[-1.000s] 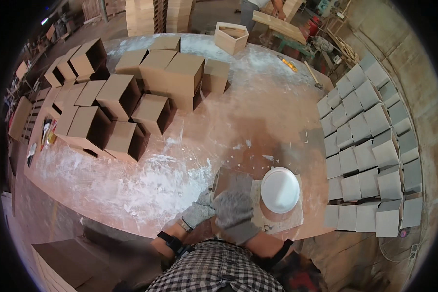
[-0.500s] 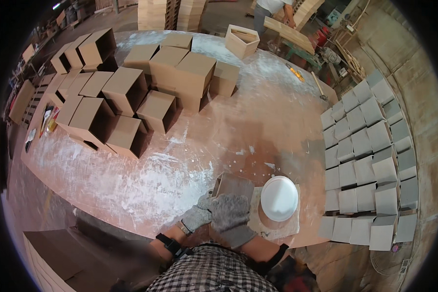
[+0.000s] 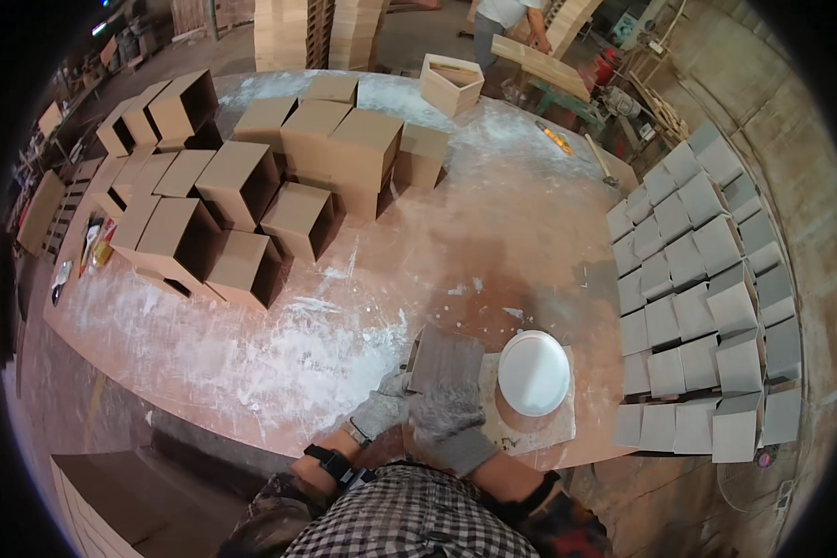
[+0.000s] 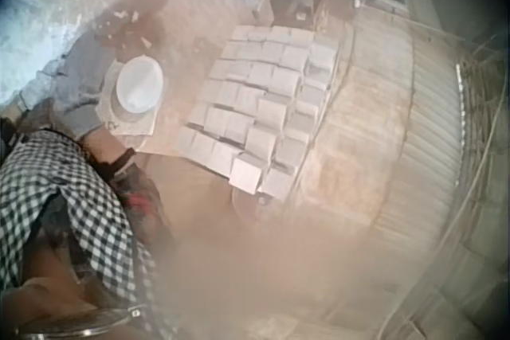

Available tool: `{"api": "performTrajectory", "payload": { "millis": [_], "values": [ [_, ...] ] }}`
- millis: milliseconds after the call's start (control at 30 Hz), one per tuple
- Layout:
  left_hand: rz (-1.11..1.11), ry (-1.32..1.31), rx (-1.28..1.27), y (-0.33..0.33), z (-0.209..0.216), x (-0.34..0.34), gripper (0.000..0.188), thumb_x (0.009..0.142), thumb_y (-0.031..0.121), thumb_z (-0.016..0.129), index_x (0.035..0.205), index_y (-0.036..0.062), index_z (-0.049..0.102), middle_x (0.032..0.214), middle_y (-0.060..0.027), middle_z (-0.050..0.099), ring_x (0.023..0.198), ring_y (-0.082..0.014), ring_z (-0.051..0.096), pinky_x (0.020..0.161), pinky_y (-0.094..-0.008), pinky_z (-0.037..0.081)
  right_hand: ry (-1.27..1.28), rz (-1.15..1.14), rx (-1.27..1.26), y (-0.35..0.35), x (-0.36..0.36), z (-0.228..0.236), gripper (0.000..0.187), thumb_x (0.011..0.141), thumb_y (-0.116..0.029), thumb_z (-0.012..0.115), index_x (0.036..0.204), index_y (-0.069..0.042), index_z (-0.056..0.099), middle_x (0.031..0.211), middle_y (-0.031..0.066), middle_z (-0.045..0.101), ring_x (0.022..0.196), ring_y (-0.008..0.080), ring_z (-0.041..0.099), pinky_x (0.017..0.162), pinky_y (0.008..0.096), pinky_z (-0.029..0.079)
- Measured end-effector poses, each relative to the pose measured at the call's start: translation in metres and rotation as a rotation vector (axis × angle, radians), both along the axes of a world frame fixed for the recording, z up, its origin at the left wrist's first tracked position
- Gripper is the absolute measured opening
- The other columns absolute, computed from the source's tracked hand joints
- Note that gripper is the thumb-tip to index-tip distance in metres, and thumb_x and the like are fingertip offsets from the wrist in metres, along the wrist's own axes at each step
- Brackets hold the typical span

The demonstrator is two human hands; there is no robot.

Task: The person paints the exterior of small wooden boxes white using a cloth dipped in a container of white paint. They rotate each box to cover all sides and place finished boxes into a stack on the right side of the table.

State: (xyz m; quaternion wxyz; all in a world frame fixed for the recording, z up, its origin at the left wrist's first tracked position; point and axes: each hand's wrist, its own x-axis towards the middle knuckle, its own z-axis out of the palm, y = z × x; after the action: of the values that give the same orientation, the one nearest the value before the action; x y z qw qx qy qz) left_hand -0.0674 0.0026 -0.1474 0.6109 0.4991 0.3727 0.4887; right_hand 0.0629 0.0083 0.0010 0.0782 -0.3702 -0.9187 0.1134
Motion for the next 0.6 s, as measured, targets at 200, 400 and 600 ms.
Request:
{"api": "performTrajectory", "payload": {
  "millis": [200, 400, 600],
  "values": [
    [-0.113, 0.387, 0.167, 0.014, 0.006, -0.007, 0.034, 0.082, 0.011, 0.068, 0.115, 0.0010, 0.061, 0.110, -0.0106, 0.064, 0.102, -0.0201, 0.058, 0.086, -0.0334, 0.050, 0.546, -0.164, -0.139, -0.014, 0.052, 0.016, 0.028, 0.066, -0.004, 0.072, 0.094, -0.009, 0.071, 0.089, 0.0050, 0.071, 0.082, 0.0236, 0.065, 0.074, 0.0329, 0.051],
    [-0.088, 0.344, 0.227, 0.011, -0.006, -0.011, 0.040, 0.085, 0.016, 0.069, 0.120, 0.0008, 0.058, 0.108, -0.0100, 0.065, 0.101, -0.0192, 0.059, 0.087, -0.0340, 0.050, 1.417, -0.864, -0.952, -0.038, 0.086, 0.005, 0.016, 0.084, -0.003, 0.058, 0.099, 0.001, 0.063, 0.103, 0.0092, 0.068, 0.087, 0.0170, 0.065, 0.071, 0.0271, 0.054],
    [-0.273, 0.393, 0.200, 0.011, 0.025, -0.027, 0.036, 0.086, 0.022, 0.068, 0.117, 0.0049, 0.063, 0.110, -0.0115, 0.066, 0.104, -0.0239, 0.060, 0.092, -0.0352, 0.048, 1.569, -0.617, -1.136, -0.034, 0.139, -0.041, 0.033, 0.084, -0.015, 0.057, 0.111, 0.004, 0.057, 0.097, 0.0094, 0.062, 0.082, 0.0204, 0.064, 0.074, 0.0331, 0.057]
  ]
}}
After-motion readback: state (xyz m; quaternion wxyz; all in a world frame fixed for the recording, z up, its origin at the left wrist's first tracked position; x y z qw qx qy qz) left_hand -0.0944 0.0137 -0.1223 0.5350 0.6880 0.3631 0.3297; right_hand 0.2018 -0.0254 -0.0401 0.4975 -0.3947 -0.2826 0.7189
